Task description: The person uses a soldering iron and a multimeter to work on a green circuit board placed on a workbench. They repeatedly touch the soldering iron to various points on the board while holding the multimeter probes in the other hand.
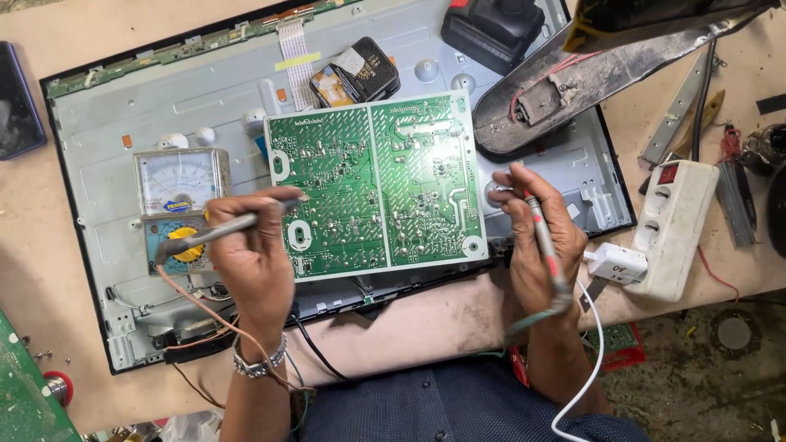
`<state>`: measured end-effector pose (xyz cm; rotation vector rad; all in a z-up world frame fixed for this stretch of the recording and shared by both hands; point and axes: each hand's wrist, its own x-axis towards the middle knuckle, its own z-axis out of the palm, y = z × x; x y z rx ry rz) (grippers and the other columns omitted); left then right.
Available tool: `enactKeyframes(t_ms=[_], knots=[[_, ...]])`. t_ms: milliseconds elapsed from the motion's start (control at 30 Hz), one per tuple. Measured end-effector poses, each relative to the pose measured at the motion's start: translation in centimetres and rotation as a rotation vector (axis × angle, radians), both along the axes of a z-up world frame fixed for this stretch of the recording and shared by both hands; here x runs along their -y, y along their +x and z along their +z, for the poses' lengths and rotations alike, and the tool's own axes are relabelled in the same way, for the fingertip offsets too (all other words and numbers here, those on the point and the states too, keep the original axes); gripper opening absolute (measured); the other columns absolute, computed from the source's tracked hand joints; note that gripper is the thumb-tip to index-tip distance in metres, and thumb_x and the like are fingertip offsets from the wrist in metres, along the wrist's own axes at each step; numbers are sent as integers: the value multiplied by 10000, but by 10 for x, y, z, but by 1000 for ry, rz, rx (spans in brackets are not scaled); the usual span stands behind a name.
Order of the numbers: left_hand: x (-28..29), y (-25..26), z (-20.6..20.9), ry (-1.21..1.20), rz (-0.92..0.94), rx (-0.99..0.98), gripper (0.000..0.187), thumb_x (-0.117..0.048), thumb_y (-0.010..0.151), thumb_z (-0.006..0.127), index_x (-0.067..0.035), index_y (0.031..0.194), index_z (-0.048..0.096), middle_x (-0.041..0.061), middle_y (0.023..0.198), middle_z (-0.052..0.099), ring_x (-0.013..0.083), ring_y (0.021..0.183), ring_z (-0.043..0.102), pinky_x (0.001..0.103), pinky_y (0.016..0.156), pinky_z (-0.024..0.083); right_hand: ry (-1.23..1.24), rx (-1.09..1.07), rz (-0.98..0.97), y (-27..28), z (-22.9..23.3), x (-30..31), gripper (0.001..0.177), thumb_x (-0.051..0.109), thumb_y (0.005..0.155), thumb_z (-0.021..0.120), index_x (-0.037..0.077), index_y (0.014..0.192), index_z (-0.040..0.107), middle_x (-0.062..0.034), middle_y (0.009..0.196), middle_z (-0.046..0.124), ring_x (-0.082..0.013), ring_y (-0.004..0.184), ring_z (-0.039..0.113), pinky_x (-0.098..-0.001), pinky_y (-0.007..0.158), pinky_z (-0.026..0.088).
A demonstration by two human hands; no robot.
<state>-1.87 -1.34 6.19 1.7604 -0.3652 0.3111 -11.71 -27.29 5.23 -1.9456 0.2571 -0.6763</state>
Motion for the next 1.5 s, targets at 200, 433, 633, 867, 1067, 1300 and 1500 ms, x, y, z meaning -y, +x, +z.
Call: enactKeyframes(t_ms=[200,433,633,867,1067,1300,1500], knots=[[55,0,1,-97,-311,-123,124,-113,1019,606,-13,1017,533,230,1062,735,293,933,776,372,817,638,88,71,91,9,-10,1,382,277,1110,508,7,1331,665,-162,1072,669,-165,853,672,-296,720,614],[77,22,0,131,-399,-140,142,-159,1048,574,-18,1062,576,203,1037,740,323,942,770,423,823,636,290,55,78,24,-9,-7,265,69,1056,618,-48,1293,636,-146,1002,659,-152,837,686,-292,775,636],[73,25,-10,124,-380,-126,156,-176,1042,615,-24,1021,585,212,968,753,307,903,771,396,798,630,259,76,79,26,-14,-5,206,49,1027,674,-24,1216,713,-162,959,704,-158,819,706,-308,762,644],[69,23,-14,86,-379,-146,161,-176,1039,625,-23,1008,588,215,957,759,304,896,774,396,792,632,145,27,141,26,-8,-2,198,120,1037,693,2,1189,742,-167,983,690,-168,822,672,-337,740,611],[67,21,-14,58,-389,-159,160,-179,1052,593,-26,1009,581,205,949,759,294,888,769,394,801,644,228,-34,125,22,-13,-5,220,100,1055,648,-23,1228,708,-130,939,669,-136,819,656,-299,761,604],[70,22,-15,9,-376,-187,178,-186,1059,583,-12,1020,577,224,969,751,288,910,763,392,812,644,272,-27,121,23,-25,5,176,85,1053,634,-17,1185,693,-123,915,637,-134,804,643,-275,710,585],[70,23,-18,-47,-361,-230,173,-167,1048,600,0,1009,575,225,967,747,270,928,756,383,821,649,296,-73,130,22,-20,2,222,78,1025,665,-26,1221,669,-147,935,644,-149,820,636,-291,703,582]])
